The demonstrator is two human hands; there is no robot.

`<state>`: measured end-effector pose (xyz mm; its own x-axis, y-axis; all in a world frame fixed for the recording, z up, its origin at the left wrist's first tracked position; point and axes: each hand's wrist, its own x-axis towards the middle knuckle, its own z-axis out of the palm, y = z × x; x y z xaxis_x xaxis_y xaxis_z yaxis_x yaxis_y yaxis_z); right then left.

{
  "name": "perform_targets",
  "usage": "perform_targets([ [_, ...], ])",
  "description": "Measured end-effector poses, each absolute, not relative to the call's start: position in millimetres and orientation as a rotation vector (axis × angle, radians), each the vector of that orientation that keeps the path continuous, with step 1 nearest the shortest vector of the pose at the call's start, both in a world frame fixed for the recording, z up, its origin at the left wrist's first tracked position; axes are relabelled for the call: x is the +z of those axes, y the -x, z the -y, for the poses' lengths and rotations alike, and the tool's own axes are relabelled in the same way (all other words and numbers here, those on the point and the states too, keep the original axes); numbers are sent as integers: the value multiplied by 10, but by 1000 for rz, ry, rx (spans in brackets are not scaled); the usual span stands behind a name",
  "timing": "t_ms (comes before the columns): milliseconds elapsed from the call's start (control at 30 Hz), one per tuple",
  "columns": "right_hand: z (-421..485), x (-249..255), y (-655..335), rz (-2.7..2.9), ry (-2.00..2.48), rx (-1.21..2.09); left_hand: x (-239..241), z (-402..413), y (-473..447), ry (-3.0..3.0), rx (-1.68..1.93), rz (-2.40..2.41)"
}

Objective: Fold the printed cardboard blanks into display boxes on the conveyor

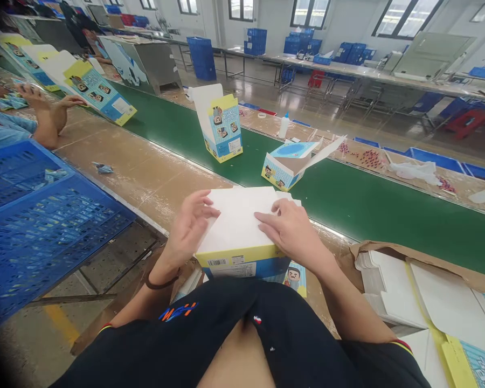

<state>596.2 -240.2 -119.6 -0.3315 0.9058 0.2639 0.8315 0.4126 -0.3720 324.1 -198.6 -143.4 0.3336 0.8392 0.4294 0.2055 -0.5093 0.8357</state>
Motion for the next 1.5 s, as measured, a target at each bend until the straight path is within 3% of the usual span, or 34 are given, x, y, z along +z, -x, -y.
perform_targets([
  [67,2369,-1215,-5979,2328,1416,220,-1441,2037,-3222,-2161,1057,-931],
  [200,2309,-1276,-6019,2448,1280,501,-1415,2113,-3199,-2406,672,-922],
  [400,2313,-1353,-6020,2417,1295,718,-1403,2159,-3252,-2424,612,-910],
  [700,2245,-1901,-6337,1271,1311,1003,-1788,1989,-3136,-1646,1111,-1101],
  [900,2297,-2700,-6199,769,1401,1768,-2076,1907,-3163,-1312,1007,-1051],
  [1000,2433,-2958,-6052,549,1257,1971,-2136,1919,-3187,-1257,944,-1055],
  [1267,2273,-2835,-5819,337,904,1905,-2442,1824,-3371,-1425,944,-1142],
  [1500,2025,-2445,-5855,610,1077,1722,-2460,1851,-3255,-1482,1204,-1212],
])
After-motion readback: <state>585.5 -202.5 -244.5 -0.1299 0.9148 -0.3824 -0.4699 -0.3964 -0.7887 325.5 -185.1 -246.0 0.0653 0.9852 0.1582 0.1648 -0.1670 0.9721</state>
